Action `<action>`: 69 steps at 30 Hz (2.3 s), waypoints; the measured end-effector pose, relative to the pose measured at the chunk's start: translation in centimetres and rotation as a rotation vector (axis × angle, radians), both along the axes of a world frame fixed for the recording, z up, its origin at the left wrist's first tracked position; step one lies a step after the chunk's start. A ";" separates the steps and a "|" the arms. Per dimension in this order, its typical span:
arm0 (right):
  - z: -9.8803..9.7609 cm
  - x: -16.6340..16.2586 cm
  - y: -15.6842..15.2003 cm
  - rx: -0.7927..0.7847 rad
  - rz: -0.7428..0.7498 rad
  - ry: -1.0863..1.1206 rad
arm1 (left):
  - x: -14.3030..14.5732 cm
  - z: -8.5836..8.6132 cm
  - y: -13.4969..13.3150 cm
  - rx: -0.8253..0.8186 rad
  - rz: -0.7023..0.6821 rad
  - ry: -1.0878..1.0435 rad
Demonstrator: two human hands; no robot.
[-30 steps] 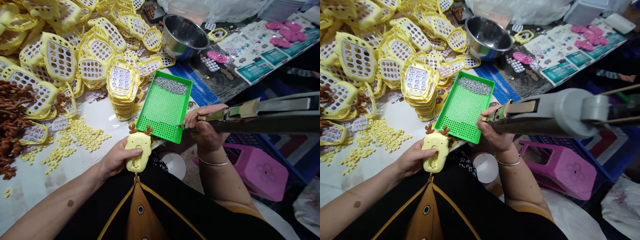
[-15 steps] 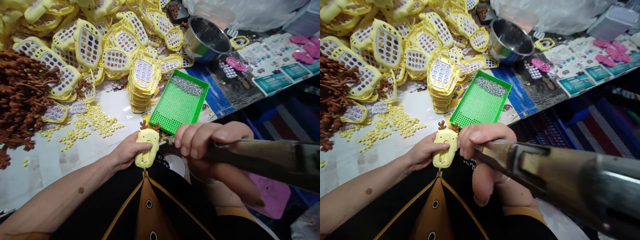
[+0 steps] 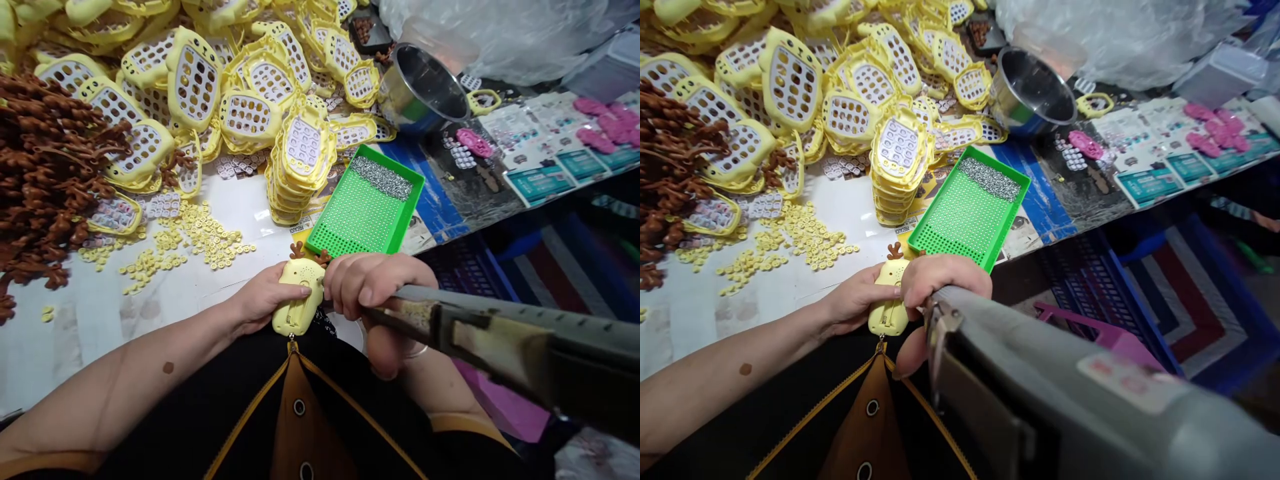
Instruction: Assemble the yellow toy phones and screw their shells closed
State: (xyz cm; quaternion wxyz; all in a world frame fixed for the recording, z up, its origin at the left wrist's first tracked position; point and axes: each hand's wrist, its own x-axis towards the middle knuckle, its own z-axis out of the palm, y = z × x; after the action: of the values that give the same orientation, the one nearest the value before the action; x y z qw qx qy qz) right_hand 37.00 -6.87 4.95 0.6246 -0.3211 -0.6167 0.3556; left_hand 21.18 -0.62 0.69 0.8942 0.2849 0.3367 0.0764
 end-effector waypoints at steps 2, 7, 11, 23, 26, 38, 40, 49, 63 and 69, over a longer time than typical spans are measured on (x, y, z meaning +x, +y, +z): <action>0.1 -0.1 0.3 0.011 0.064 -0.015 | -0.1 -0.2 0.0 0.012 -0.002 0.003; -0.4 -0.2 0.6 0.108 0.112 0.120 | -0.5 -0.5 0.0 0.048 -0.031 0.028; -0.9 -0.7 0.2 0.133 0.083 0.121 | -0.4 -0.3 -0.2 0.092 -0.034 0.038; -0.7 6.6 -1.0 0.280 -0.476 0.094 | 0.3 1.1 0.2 0.050 -0.072 0.167; -2.4 7.9 -0.3 0.291 -0.519 0.089 | 0.3 1.0 0.3 0.048 -0.084 0.183; -3.7 8.2 0.2 0.237 -0.532 0.069 | 0.2 0.7 0.4 0.047 -0.106 0.180; -3.9 8.3 0.1 0.224 -0.525 0.064 | 0.1 0.7 0.4 0.044 -0.106 0.180; -2.3 6.7 -0.4 0.221 -0.577 0.090 | -0.6 0.9 0.1 0.032 -0.125 0.206; -0.1 -1.9 0.4 0.157 -0.089 0.243 | -0.3 0.9 -0.6 0.115 -0.075 0.154; -0.9 -2.6 1.4 0.114 -0.033 0.209 | -0.3 0.9 -0.3 0.116 -0.107 0.169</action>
State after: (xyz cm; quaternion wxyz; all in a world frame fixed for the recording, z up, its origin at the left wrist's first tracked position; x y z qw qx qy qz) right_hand 34.41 -5.48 4.09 0.7085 -0.2564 -0.5619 0.3413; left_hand 20.86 -0.92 1.60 0.8473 0.3591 0.3905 0.0237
